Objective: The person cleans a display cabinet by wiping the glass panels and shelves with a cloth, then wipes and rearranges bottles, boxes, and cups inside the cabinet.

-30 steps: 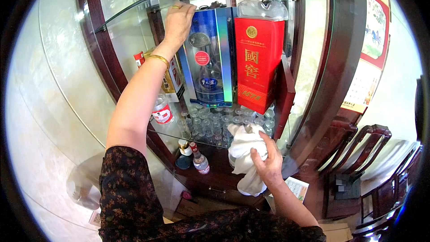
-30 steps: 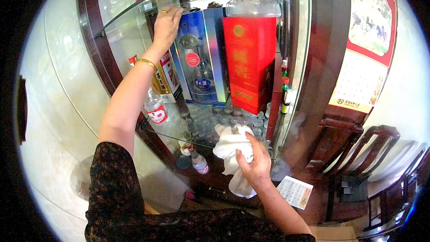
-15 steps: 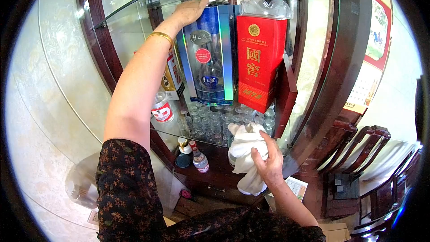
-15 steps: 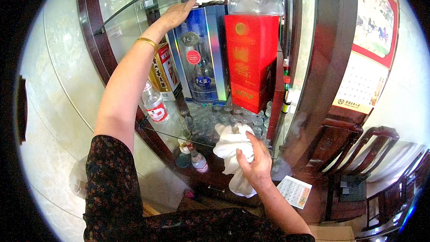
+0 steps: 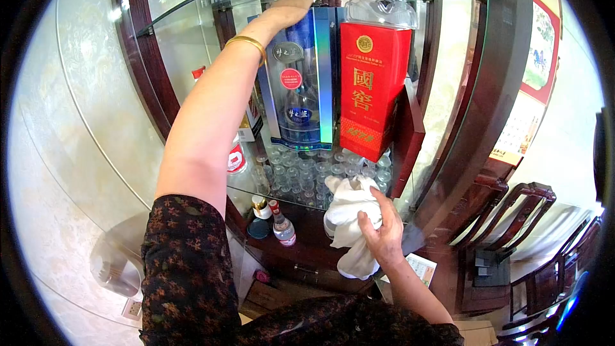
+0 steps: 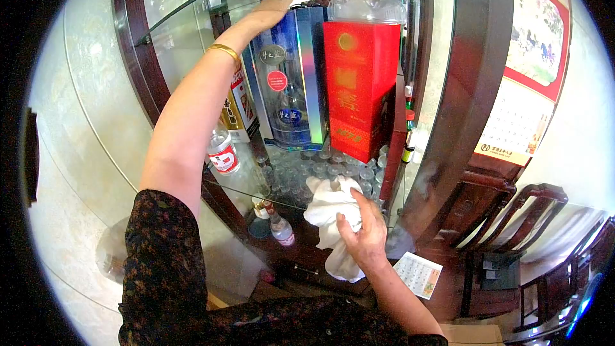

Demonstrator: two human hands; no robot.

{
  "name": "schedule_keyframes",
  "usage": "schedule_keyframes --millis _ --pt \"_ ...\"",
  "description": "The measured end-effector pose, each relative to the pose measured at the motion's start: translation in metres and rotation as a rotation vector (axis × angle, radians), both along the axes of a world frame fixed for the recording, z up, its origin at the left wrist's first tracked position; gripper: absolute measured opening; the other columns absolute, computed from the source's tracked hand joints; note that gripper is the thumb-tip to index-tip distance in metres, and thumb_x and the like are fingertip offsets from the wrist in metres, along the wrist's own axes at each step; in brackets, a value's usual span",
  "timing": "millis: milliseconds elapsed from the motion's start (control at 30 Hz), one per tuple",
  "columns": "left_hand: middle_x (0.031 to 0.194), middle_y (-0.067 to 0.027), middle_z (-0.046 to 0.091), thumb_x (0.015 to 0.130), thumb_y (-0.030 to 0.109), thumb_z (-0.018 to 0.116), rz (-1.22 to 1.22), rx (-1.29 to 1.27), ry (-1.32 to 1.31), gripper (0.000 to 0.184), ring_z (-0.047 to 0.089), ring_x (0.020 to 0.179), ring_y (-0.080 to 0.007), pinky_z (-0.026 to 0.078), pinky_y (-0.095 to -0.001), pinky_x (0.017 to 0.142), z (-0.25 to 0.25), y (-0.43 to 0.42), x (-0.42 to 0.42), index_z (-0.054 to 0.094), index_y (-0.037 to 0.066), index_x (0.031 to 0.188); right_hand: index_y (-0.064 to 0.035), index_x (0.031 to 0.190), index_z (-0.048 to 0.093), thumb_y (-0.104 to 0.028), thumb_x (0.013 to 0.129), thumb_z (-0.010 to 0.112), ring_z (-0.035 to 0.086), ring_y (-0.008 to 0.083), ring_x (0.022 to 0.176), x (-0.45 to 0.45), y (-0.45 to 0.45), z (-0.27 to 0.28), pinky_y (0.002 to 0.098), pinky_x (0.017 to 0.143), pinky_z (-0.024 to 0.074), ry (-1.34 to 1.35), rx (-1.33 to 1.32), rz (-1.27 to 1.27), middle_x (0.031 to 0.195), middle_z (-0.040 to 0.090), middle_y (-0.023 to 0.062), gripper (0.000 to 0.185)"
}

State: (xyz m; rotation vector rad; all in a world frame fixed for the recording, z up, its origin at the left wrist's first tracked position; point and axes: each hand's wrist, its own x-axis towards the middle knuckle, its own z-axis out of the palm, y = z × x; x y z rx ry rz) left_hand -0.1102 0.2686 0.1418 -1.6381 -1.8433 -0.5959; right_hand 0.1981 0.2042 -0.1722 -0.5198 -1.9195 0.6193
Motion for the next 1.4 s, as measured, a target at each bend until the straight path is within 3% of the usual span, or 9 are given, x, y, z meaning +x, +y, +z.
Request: schedule_keyframes --millis 100,433,633,900,967,1033,1100,1267,1400 --pt "0.114 -0.0205 0.057 0.09 0.024 0.025 -0.114 0.104 0.02 0.041 0.051 0.108 -0.0366 0.039 -0.0408 0.092 -0.003 -0.011 -0.009 0.054 0.004 0.113 -0.0003 0.117 0.052 -0.018 0.075 0.065 0.058 0.0341 0.095 0.001 -0.001 0.002 0.0388 0.083 0.0453 -0.005 -0.001 -0.003 0.103 0.058 0.0204 0.047" --pt "0.118 -0.021 0.054 0.089 0.034 0.023 0.058 0.142 -0.076 0.048 0.049 0.111 -0.0366 0.036 -0.0439 0.093 -0.001 -0.015 -0.047 0.054 0.005 0.113 -0.0008 0.116 0.052 -0.015 0.074 0.066 0.057 0.0346 0.095 0.001 -0.001 0.002 0.0385 0.084 0.0453 -0.003 -0.046 0.016 0.104 0.058 0.0201 0.047" --pt "0.13 -0.0143 0.048 0.088 0.037 0.025 0.159 -0.058 -0.207 0.051 0.042 0.122 -0.0345 0.02 -0.0575 0.1 -0.007 0.003 -0.038 0.054 0.008 0.118 -0.0002 0.117 0.051 -0.015 0.075 0.065 0.057 0.0346 0.096 -0.001 0.001 -0.004 0.0387 0.085 0.045 0.005 0.031 -0.01 0.106 0.058 0.0205 0.047" --pt "0.12 -0.0129 0.055 0.09 0.039 0.022 0.222 -0.007 -0.139 0.05 0.049 0.113 -0.0333 0.028 -0.062 0.09 -0.007 -0.002 -0.018 0.053 0.014 0.119 0.0006 0.119 0.05 -0.013 0.076 0.064 0.056 0.0348 0.099 0.0 0.0 -0.002 0.0387 0.087 0.0434 -0.048 0.023 -0.022 0.11 0.056 0.0214 0.047" --pt "0.119 -0.0142 0.055 0.09 0.04 0.023 0.207 0.073 -0.12 0.05 0.05 0.111 -0.0352 0.031 -0.0564 0.091 -0.007 -0.003 -0.014 0.052 0.011 0.118 0.0004 0.119 0.05 -0.013 0.076 0.064 0.056 0.0345 0.1 0.0 0.0 -0.004 0.0385 0.087 0.0432 -0.04 0.021 -0.011 0.11 0.056 0.0211 0.047" --pt "0.132 -0.0105 0.046 0.09 0.041 0.02 0.178 0.007 -0.157 0.055 0.041 0.123 -0.0318 0.019 -0.061 0.1 -0.003 0.008 -0.017 0.051 0.01 0.124 0.0002 0.12 0.05 -0.013 0.076 0.064 0.056 0.0341 0.1 0.0 0.0 -0.003 0.0382 0.088 0.043 -0.03 0.022 0.001 0.11 0.056 0.0209 0.048" --pt "0.134 -0.0103 0.044 0.09 0.041 0.019 0.144 -0.041 -0.221 0.054 0.04 0.124 -0.0314 0.021 -0.0581 0.101 -0.003 0.008 -0.014 0.048 0.014 0.128 0.0022 0.121 0.048 -0.018 0.082 0.06 0.054 0.0286 0.104 0.001 -0.002 0.0 0.0358 0.092 0.0396 -0.058 -0.005 0.012 0.114 0.055 0.02 0.045" --pt "0.132 -0.013 0.045 0.09 0.042 0.02 0.132 -0.173 -0.123 0.056 0.045 0.119 -0.0317 0.031 -0.0448 0.1 0.0 0.003 -0.013 0.045 0.012 0.129 0.0004 0.12 0.05 -0.015 0.077 0.064 0.055 0.034 0.1 0.0 0.0 -0.005 0.0385 0.089 0.0424 -0.034 0.0 0.007 0.11 0.056 0.0206 0.047" --pt "0.127 -0.0162 0.049 0.09 0.048 0.022 0.115 -0.213 -0.092 0.058 0.046 0.117 -0.0324 0.033 -0.0454 0.099 0.001 -0.006 -0.008 0.047 0.013 0.128 0.0013 0.121 0.049 -0.017 0.081 0.06 0.055 0.0288 0.101 0.0 0.0 -0.004 0.0356 0.089 0.041 -0.064 0.009 -0.003 0.109 0.056 0.02 0.046"
